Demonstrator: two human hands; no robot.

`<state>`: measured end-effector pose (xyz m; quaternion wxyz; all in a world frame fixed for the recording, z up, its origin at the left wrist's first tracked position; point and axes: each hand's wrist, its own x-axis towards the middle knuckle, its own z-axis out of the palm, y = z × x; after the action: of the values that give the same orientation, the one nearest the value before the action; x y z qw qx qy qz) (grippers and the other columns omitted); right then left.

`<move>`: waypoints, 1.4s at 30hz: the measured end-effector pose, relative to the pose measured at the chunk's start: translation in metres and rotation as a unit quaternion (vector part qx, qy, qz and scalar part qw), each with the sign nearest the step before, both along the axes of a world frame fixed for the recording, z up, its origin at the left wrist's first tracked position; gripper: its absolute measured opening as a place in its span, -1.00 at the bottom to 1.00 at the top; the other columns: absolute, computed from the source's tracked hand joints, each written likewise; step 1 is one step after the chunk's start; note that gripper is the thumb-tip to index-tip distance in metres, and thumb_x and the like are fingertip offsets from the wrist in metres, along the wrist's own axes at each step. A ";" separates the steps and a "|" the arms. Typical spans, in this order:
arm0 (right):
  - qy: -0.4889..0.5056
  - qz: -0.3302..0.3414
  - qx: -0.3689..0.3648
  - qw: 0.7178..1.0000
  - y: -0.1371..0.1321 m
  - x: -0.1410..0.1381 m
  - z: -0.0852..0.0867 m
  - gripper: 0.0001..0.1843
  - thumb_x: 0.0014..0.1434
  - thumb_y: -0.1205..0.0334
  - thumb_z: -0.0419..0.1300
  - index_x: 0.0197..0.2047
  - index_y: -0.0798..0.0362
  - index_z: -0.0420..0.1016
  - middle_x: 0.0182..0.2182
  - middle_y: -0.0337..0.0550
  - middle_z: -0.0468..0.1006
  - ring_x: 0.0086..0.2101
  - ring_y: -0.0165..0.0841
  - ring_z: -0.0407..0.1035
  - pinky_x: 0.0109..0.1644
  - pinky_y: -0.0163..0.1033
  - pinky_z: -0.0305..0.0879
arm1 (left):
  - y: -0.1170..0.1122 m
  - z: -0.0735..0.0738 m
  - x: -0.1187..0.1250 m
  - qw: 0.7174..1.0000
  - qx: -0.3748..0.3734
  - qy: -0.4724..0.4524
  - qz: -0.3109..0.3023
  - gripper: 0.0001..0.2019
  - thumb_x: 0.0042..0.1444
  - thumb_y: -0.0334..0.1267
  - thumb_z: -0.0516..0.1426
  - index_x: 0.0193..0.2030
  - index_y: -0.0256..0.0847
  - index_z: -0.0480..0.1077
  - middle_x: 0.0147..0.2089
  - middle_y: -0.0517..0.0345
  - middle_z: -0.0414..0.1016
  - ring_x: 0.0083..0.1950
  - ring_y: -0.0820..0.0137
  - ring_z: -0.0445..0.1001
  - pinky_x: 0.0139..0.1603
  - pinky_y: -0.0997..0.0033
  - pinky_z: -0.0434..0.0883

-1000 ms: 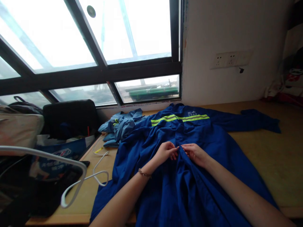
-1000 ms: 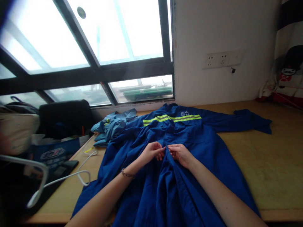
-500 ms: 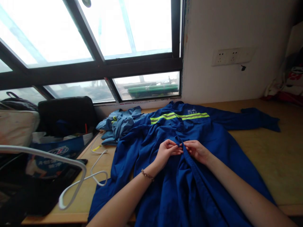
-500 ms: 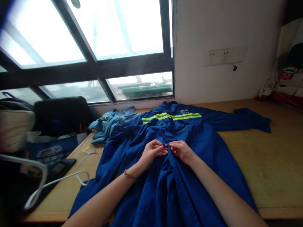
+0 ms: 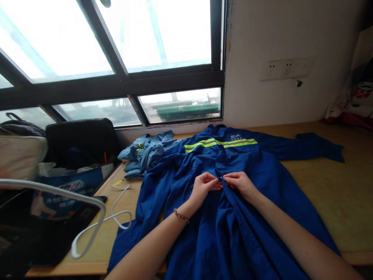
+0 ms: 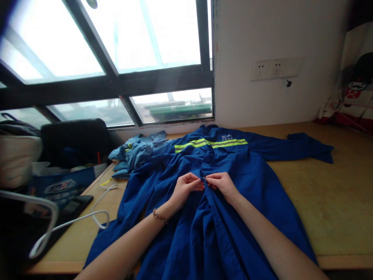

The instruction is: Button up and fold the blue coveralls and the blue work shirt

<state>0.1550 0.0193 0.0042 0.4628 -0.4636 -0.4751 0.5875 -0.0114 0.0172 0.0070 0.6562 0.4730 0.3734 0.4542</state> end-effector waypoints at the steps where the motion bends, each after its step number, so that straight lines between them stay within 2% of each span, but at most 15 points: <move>1: -0.023 -0.005 0.018 1.000 0.000 0.000 0.001 -0.73 -0.19 0.14 0.28 -0.41 0.16 0.55 -0.64 -0.21 0.46 -0.64 -0.51 0.21 -0.57 -0.39 0.06 | 0.000 0.000 0.000 1.000 0.001 0.003 -0.002 -0.73 -0.16 -0.17 0.24 -0.42 -0.33 0.31 -0.44 0.03 0.51 -0.39 0.31 0.51 -0.30 0.32 0.46; 6: -0.136 -0.015 0.120 0.983 -0.004 -0.005 -0.001 -0.81 -0.14 0.12 0.24 -0.51 0.09 0.48 -0.58 -0.20 0.49 -0.53 -0.38 0.34 -0.45 -0.32 0.21 | -0.002 0.000 0.003 1.000 -0.008 0.012 -0.010 -0.73 -0.17 -0.13 0.22 -0.44 -0.29 0.32 -0.48 0.13 0.48 -0.40 0.37 0.48 -0.30 0.36 0.45; 10: -0.275 -0.055 0.208 0.937 -0.011 -0.010 -0.002 -0.87 -0.08 0.16 0.19 -0.53 0.03 0.39 -0.62 -0.26 0.44 -0.58 -0.42 0.29 -0.50 -0.34 0.13 | -0.003 -0.003 0.007 0.999 -0.022 0.032 0.010 -0.73 -0.20 -0.16 0.24 -0.47 -0.28 0.28 -0.56 0.26 0.38 -0.50 0.49 0.41 -0.40 0.49 0.42; 12: -0.314 -0.061 0.230 0.919 -0.014 -0.012 -0.001 -0.90 -0.06 0.18 0.18 -0.50 0.02 0.38 -0.66 -0.29 0.40 -0.61 -0.44 0.26 -0.51 -0.35 0.09 | -0.002 -0.006 0.007 0.999 -0.035 0.022 0.017 -0.73 -0.20 -0.18 0.25 -0.46 -0.28 0.26 -0.58 0.29 0.35 -0.53 0.54 0.38 -0.43 0.53 0.40; 15: -0.316 -0.053 0.236 0.917 -0.014 -0.013 0.001 -0.89 -0.06 0.18 0.18 -0.43 0.01 0.37 -0.69 -0.33 0.35 -0.63 -0.46 0.23 -0.53 -0.36 0.07 | 0.000 -0.011 0.006 0.998 -0.058 -0.023 0.021 -0.72 -0.18 -0.22 0.23 -0.39 -0.26 0.23 -0.59 0.28 0.35 -0.54 0.54 0.38 -0.41 0.50 0.40; 19: -0.271 -0.037 0.224 0.935 -0.010 -0.013 -0.001 -0.85 -0.07 0.18 0.18 -0.40 0.02 0.33 -0.70 -0.37 0.30 -0.64 -0.47 0.18 -0.53 -0.37 0.06 | 0.002 -0.013 0.005 0.994 -0.084 -0.066 0.029 -0.68 -0.22 -0.28 0.25 -0.35 -0.26 0.20 -0.58 0.28 0.35 -0.53 0.51 0.41 -0.36 0.43 0.41; 27: -0.190 0.002 0.178 0.966 -0.005 -0.013 -0.006 -0.74 -0.11 0.11 0.23 -0.38 0.05 0.29 -0.72 -0.42 0.23 -0.67 -0.52 0.09 -0.56 -0.39 -0.01 | 0.001 -0.010 0.006 0.992 -0.089 -0.072 0.052 -0.59 -0.33 -0.40 0.27 -0.35 -0.22 0.14 -0.56 0.36 0.31 -0.56 0.57 0.36 -0.46 0.58 0.33; 32: -0.103 0.015 0.093 0.990 -0.002 -0.013 -0.010 -0.70 -0.03 -0.01 0.14 -0.46 0.07 0.26 -0.77 -0.42 0.18 -0.72 -0.55 0.03 -0.63 -0.40 -0.10 | -0.002 -0.008 0.007 0.998 -0.046 -0.047 0.017 -0.61 -0.29 -0.36 0.25 -0.37 -0.20 0.10 -0.56 0.32 0.36 -0.55 0.54 0.36 -0.48 0.58 0.28; 37: -0.027 0.052 -0.004 0.998 0.000 -0.011 -0.009 -0.68 -0.02 -0.01 0.12 -0.55 0.09 0.25 -0.83 -0.45 0.09 -0.78 -0.61 -0.12 -0.69 -0.41 -0.26 | -0.004 -0.008 0.008 0.999 -0.002 -0.028 -0.016 -0.63 -0.24 -0.35 0.24 -0.37 -0.20 0.10 -0.59 0.35 0.34 -0.56 0.56 0.34 -0.49 0.61 0.24; 42: 0.018 0.030 -0.031 0.999 0.003 -0.006 -0.012 -0.69 -0.03 -0.01 0.12 -0.51 0.09 0.24 -0.82 -0.47 0.10 -0.79 -0.61 -0.10 -0.72 -0.45 -0.21 | -0.003 -0.008 0.008 0.999 0.017 -0.030 -0.039 -0.72 -0.09 -0.30 0.16 -0.31 -0.20 0.09 -0.47 0.23 0.42 -0.43 0.47 0.43 -0.33 0.48 0.33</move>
<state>0.1487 0.0226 -0.0081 0.4386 -0.4523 -0.4618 0.6243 -0.0032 0.0146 -0.0015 0.6764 0.4845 0.3266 0.4485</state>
